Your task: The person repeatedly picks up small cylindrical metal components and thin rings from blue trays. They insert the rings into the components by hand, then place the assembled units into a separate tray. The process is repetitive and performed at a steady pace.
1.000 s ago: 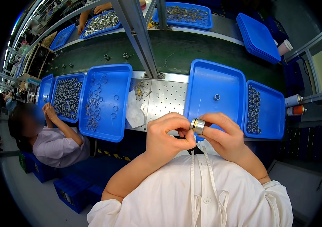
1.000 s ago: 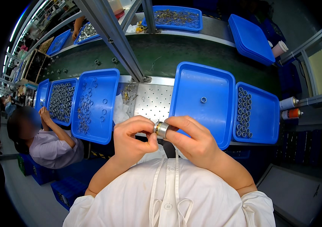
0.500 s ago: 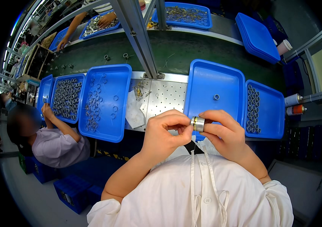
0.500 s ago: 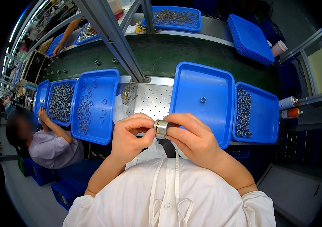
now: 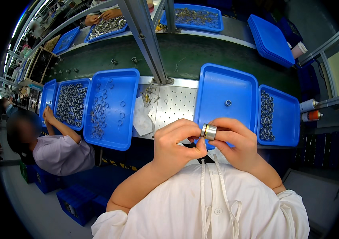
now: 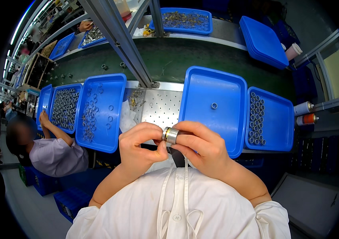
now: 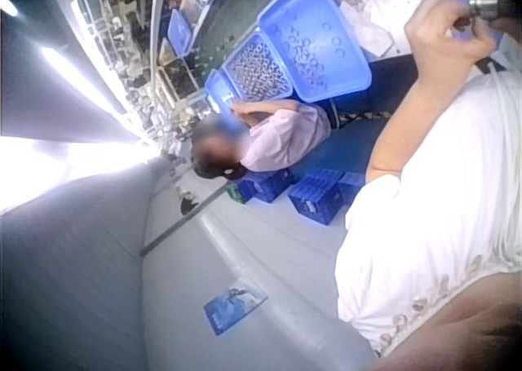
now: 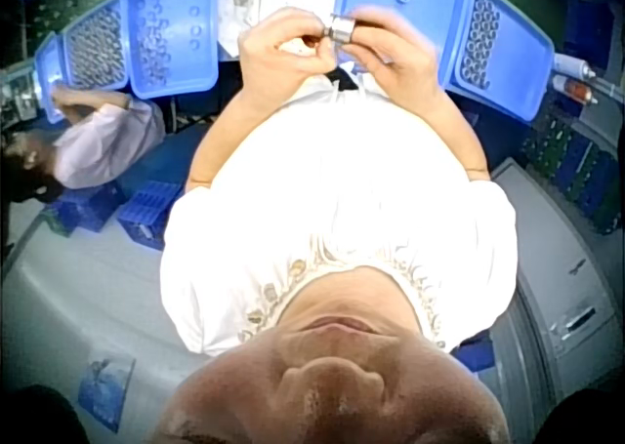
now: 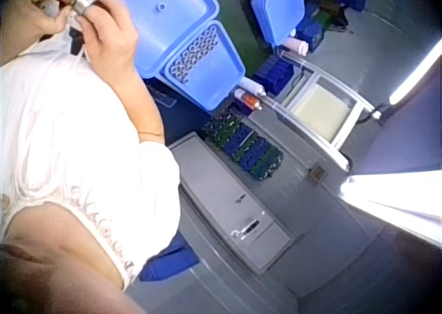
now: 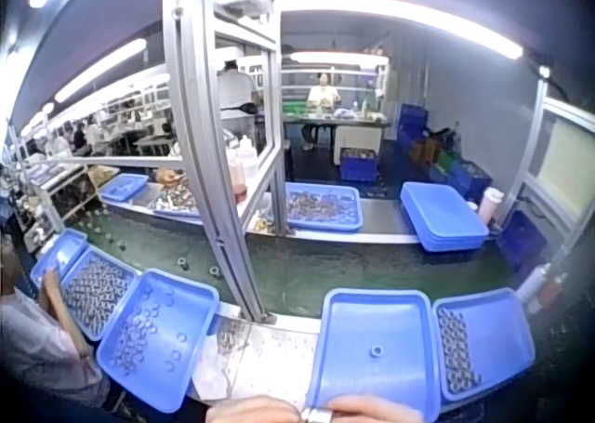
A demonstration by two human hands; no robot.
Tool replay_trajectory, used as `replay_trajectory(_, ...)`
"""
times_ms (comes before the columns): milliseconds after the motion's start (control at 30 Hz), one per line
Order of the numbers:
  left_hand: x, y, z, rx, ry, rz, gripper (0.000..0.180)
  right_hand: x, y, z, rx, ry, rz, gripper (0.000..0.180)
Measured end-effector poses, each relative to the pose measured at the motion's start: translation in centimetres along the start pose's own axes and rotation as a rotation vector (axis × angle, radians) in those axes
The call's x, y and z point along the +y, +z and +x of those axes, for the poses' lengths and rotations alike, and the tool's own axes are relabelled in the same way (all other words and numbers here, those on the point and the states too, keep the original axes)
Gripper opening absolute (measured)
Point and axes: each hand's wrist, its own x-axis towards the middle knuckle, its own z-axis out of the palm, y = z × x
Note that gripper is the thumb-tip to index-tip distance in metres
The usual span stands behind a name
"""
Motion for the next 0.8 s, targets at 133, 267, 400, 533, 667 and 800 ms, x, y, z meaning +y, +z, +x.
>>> replay_trajectory(133,-0.21,-0.53,-0.14,-0.077,-0.288,-0.286,0.013,0.24,-0.26,0.18,-0.043,-0.103,-0.071,0.021)
replay_trajectory(267,-0.32,-0.85,-0.24,-0.123,-0.360,-0.339,0.013,0.31,-0.55,0.34,-0.083,-0.201,-0.162,0.022)
replay_trajectory(400,0.00,-0.67,-0.37,-0.087,-0.191,-0.183,0.013,-0.16,-0.51,0.14,-0.052,-0.054,-0.048,0.024)
replay_trajectory(533,0.33,-0.19,-0.17,-0.038,-0.064,-0.090,0.014,-0.13,-0.19,-0.40,-0.014,-0.001,-0.002,0.024)
replay_trajectory(667,0.12,-0.07,-0.32,-0.027,-0.088,-0.082,0.014,-0.11,-0.28,-0.12,-0.040,-0.098,-0.091,0.023)
replay_trajectory(800,0.22,0.02,-0.41,-0.006,-0.031,-0.024,0.015,-0.07,-0.29,-0.18,-0.032,-0.116,-0.088,0.022)
